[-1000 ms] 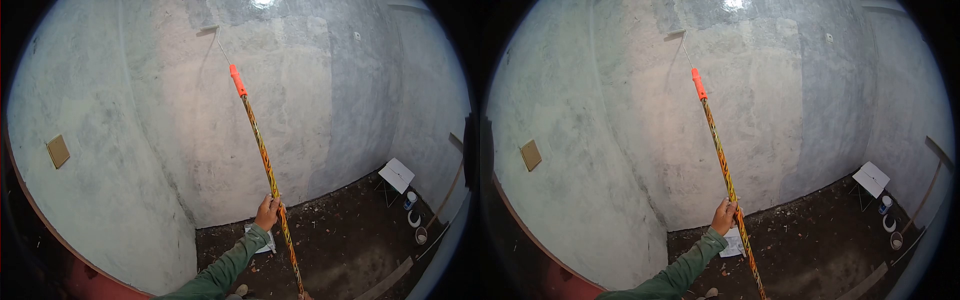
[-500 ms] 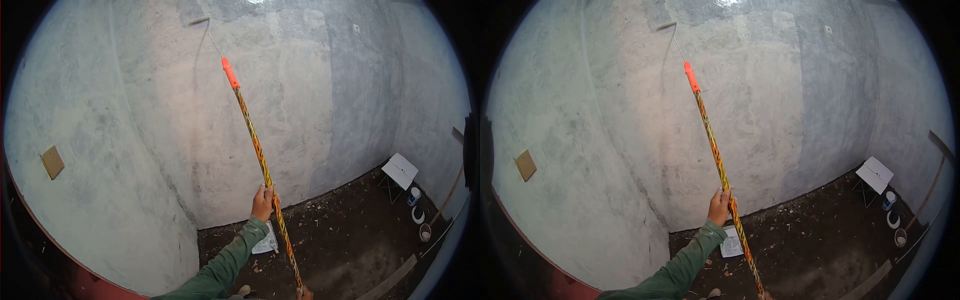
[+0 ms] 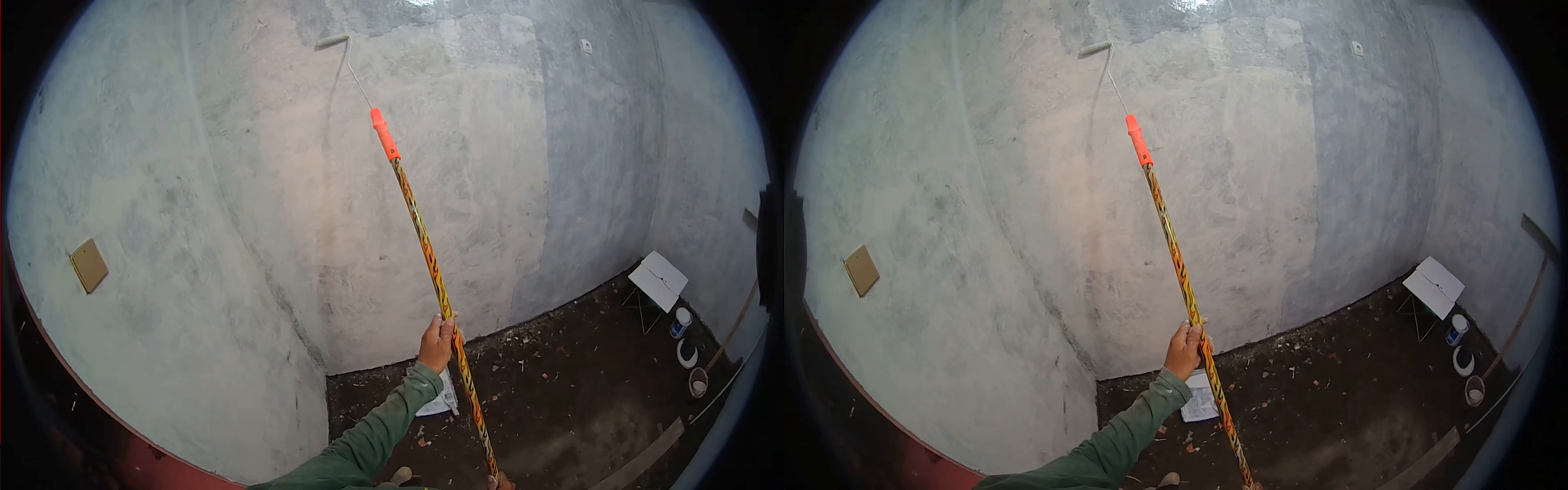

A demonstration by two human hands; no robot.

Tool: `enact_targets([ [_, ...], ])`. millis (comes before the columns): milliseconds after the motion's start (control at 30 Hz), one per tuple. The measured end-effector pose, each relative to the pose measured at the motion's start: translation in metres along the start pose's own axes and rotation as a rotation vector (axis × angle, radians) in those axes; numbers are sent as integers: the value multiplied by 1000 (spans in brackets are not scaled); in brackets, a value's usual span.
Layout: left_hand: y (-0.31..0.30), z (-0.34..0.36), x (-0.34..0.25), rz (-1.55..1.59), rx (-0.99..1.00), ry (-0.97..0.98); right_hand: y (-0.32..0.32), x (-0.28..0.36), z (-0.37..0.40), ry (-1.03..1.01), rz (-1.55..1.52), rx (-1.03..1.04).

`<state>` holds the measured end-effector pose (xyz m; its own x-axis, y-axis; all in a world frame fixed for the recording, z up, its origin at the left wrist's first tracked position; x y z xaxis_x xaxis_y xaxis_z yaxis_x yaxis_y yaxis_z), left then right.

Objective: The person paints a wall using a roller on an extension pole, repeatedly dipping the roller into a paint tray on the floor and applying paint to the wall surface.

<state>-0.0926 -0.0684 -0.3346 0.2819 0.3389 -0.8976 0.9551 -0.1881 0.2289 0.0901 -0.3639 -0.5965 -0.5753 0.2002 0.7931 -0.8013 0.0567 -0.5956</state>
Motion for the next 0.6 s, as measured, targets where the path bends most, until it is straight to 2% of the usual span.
enact_targets([
  [100,3,-6,-3,12,5,-9,-5,5,-1,-36,22,-17],
  [167,6,-19,-15,27,0,-13,-20,32,-9,27,19,-28],
  [233,7,-34,-35,-31,-14,46,-22,44,-20,13,17,-38],
  [367,4,-59,-35,59,-6,150,-45,89,-21,19,75,-60],
  [467,2,-52,-28,42,-2,159,-31,62,-23,14,64,-42],
  [600,8,-20,-12,-18,-6,34,-17,20,-12,97,163,-20],
])
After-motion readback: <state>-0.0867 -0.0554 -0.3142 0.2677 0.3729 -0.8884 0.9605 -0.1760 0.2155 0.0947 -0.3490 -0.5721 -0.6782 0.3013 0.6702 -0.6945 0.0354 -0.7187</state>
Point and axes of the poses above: each hand's wrist, its own z-axis away from the middle knuckle, its own y-axis out of the palm, x = y × z, the point moved 3 cm from there along -z, towards the middle knuckle, and after that the axes turned 13 degrees about z, right-handed, at the moved point
